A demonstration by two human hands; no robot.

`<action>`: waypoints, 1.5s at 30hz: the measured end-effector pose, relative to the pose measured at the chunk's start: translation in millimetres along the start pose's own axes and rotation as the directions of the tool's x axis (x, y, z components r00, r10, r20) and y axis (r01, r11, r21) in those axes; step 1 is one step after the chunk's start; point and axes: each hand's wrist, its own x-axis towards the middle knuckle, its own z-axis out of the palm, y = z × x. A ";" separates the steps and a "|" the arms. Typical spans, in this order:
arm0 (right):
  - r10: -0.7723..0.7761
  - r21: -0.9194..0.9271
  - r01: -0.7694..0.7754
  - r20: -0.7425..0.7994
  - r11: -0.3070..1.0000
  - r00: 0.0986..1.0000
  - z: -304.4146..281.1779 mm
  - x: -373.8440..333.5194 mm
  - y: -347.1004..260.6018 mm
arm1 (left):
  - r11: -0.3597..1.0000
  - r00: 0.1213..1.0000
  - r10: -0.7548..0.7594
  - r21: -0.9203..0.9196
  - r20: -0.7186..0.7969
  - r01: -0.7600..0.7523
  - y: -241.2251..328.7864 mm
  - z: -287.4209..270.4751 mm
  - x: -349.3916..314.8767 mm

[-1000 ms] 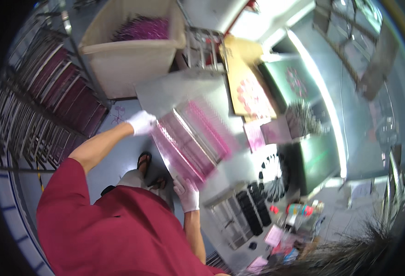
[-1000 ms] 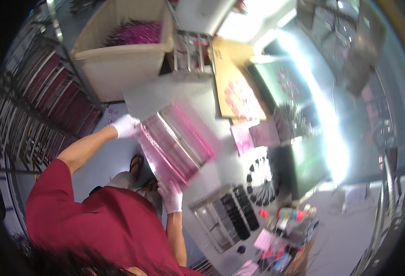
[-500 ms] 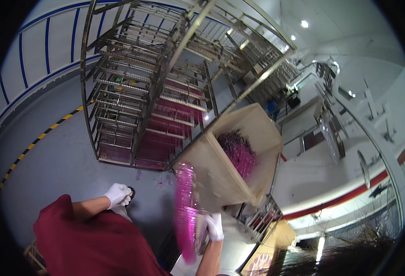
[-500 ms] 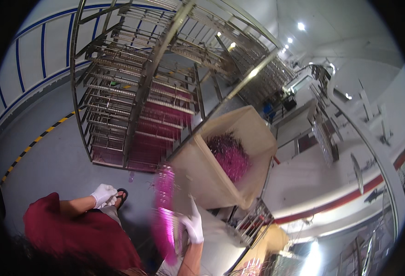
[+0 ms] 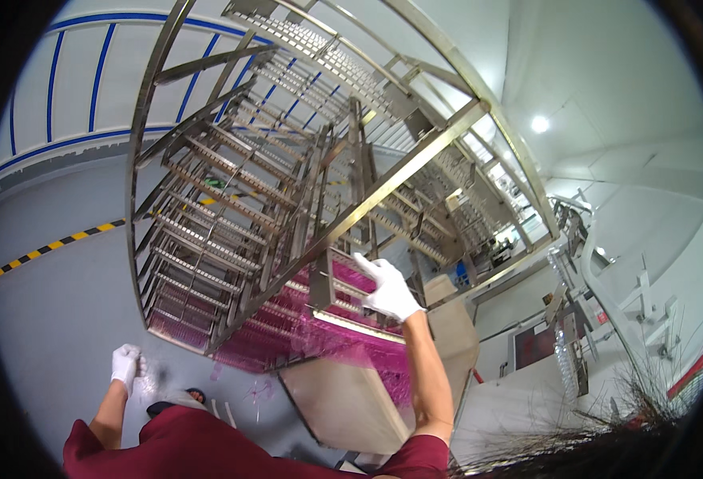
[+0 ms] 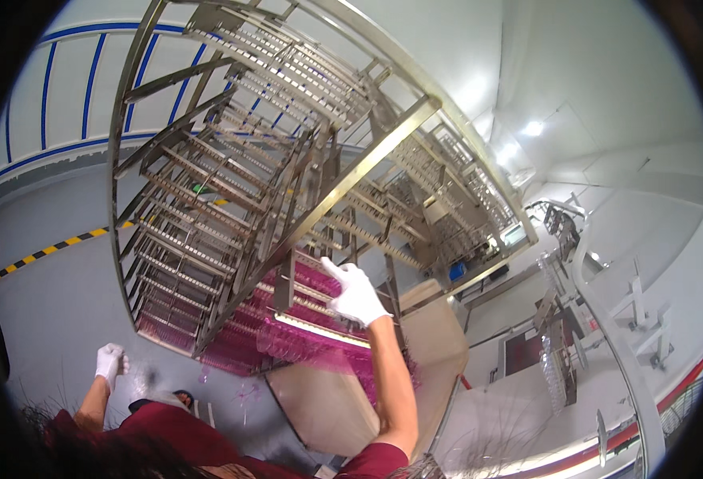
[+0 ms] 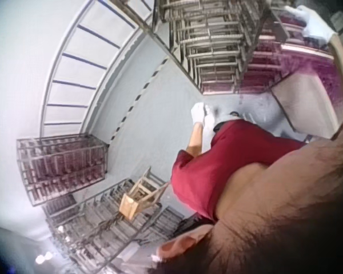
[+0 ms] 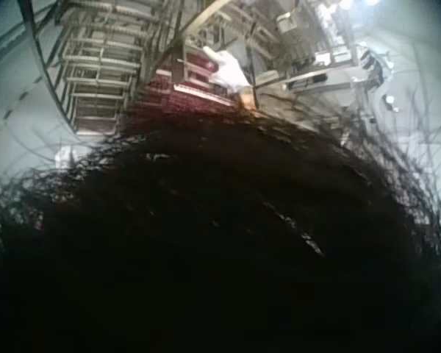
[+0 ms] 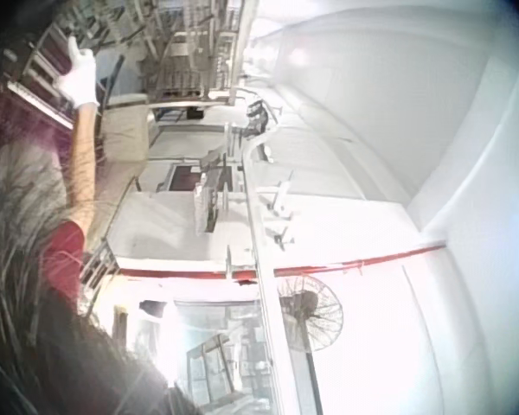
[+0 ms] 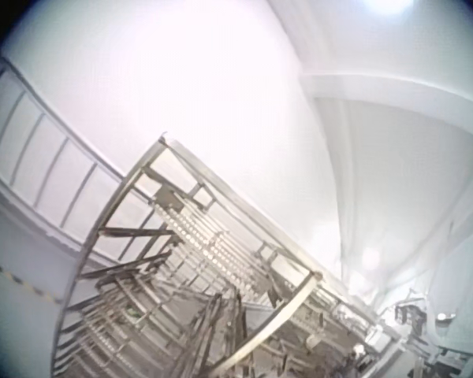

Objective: The person assembles decorative hangers by inserting black and pink plastic pieces into metal racks. They repeatedly pick up bundles of plastic pieces, separate them, and place them into slots on the racks. The person also moves the racks between workstations and adjusts the placement of the pieces.

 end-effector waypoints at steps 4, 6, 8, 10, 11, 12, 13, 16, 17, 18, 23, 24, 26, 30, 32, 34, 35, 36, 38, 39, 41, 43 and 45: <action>-0.182 -0.307 0.071 -0.350 0.949 0.919 5.0 42.2 7.3 | 0.999 0.999 0.042 -0.033 -0.002 -0.042 -13.6 0.5 21.9; -0.102 -0.092 0.065 -0.488 0.994 0.867 -10.2 39.3 -2.2 | 0.993 0.997 0.079 -0.084 -0.008 -0.080 -21.1 3.8 22.9; 0.090 0.055 -0.072 -0.503 0.996 0.860 -39.3 22.8 -10.3 | 0.999 0.997 0.040 0.016 -0.071 -0.039 -22.0 12.9 19.4; -0.278 -0.509 -0.195 -0.707 0.838 0.650 -76.2 21.9 -11.5 | 0.980 0.993 0.094 0.182 -0.071 -0.079 -11.3 31.7 11.2; -0.241 -0.530 -0.194 -0.641 0.826 0.729 -91.8 31.0 -9.0 | 0.944 0.987 0.159 0.289 0.024 -0.159 0.2 46.6 8.1; -0.186 -0.580 -0.232 -0.571 0.781 0.800 -102.5 33.2 -5.1 | 0.911 0.975 0.211 0.350 0.066 -0.220 13.6 67.2 4.6; -0.094 -0.500 -0.187 -0.485 0.846 0.869 -108.3 34.1 -1.0 | 0.771 0.900 0.363 0.464 0.242 -0.435 27.7 83.6 -3.9; 0.020 -0.344 -0.174 -0.407 0.923 0.913 -106.9 33.2 11.1 | 0.598 0.755 0.401 0.476 0.519 -0.645 74.7 167.1 -18.7; -0.053 -0.337 -0.129 -0.483 0.933 0.874 -99.2 29.8 12.4 | 0.672 0.725 0.329 0.389 0.605 -0.630 87.2 192.9 -27.7; -0.047 -0.335 -0.134 -0.479 0.933 0.876 -94.1 25.8 12.3 | 0.743 0.683 0.287 0.294 0.671 -0.601 97.6 219.3 -36.8; -0.181 -0.321 -0.083 -0.708 0.943 0.682 -66.3 8.6 -5.5 | 0.036 0.140 0.360 0.136 0.922 -0.990 126.9 304.7 -62.1; -0.126 -0.322 -0.122 -0.652 0.939 0.748 -62.9 8.3 -6.8 | -0.318 -0.012 0.249 0.070 0.969 -0.946 133.6 311.7 -58.4; -0.049 -0.337 -0.121 -0.455 0.934 0.889 -65.0 12.1 -6.7 | -0.412 -0.420 0.368 -0.259 0.830 -0.874 148.2 312.7 -46.2; -0.059 -0.366 -0.102 -0.403 0.925 0.913 -83.0 0.0 -9.1 | -0.460 -0.486 -0.220 -0.529 0.846 -0.713 177.6 299.2 -13.3; -0.120 -0.375 -0.058 -0.434 0.925 0.893 -95.8 -26.4 -30.2 | -0.481 -0.449 -0.283 -0.530 0.848 -0.698 187.1 293.1 -12.0; -0.150 -0.326 -0.028 -0.508 0.945 0.848 -90.3 -77.1 -61.8 | -0.473 -0.507 -0.234 -0.553 0.830 -0.686 190.7 293.5 -26.8; -0.134 -0.272 -0.022 -0.542 0.962 0.830 -81.6 -109.6 -79.3 | -0.464 -0.458 -0.231 -0.512 0.858 -0.723 192.6 294.9 -40.4; -0.110 -0.214 -0.017 -0.567 0.977 0.816 -68.6 -142.9 -97.8 | -0.433 -0.449 -0.182 -0.482 0.875 -0.762 191.5 299.8 -56.3; -0.102 -0.123 0.038 -0.568 0.992 0.817 -46.1 -207.1 -130.7 | -0.254 -0.396 -0.027 -0.389 0.918 -0.885 189.0 312.9 -97.8; 0.033 0.031 -0.018 -0.591 0.999 0.806 -35.2 -237.1 -139.0 | -0.086 -0.336 0.060 -0.330 0.940 -0.940 186.7 321.6 -121.9; 0.155 0.280 0.040 -0.640 0.959 0.752 -10.1 -292.7 -135.0 | 0.404 -0.161 0.132 -0.201 0.978 -0.892 170.1 342.0 -173.7; 0.397 0.573 -0.047 -0.503 0.818 0.768 25.8 -345.9 -110.4 | 0.805 -0.033 -0.010 -0.012 0.999 -0.593 137.4 365.3 -224.9; 0.675 0.731 -0.274 -0.329 0.625 0.661 77.8 -389.0 -86.7 | 0.932 -0.045 -0.277 0.256 0.960 -0.257 85.9 386.0 -273.0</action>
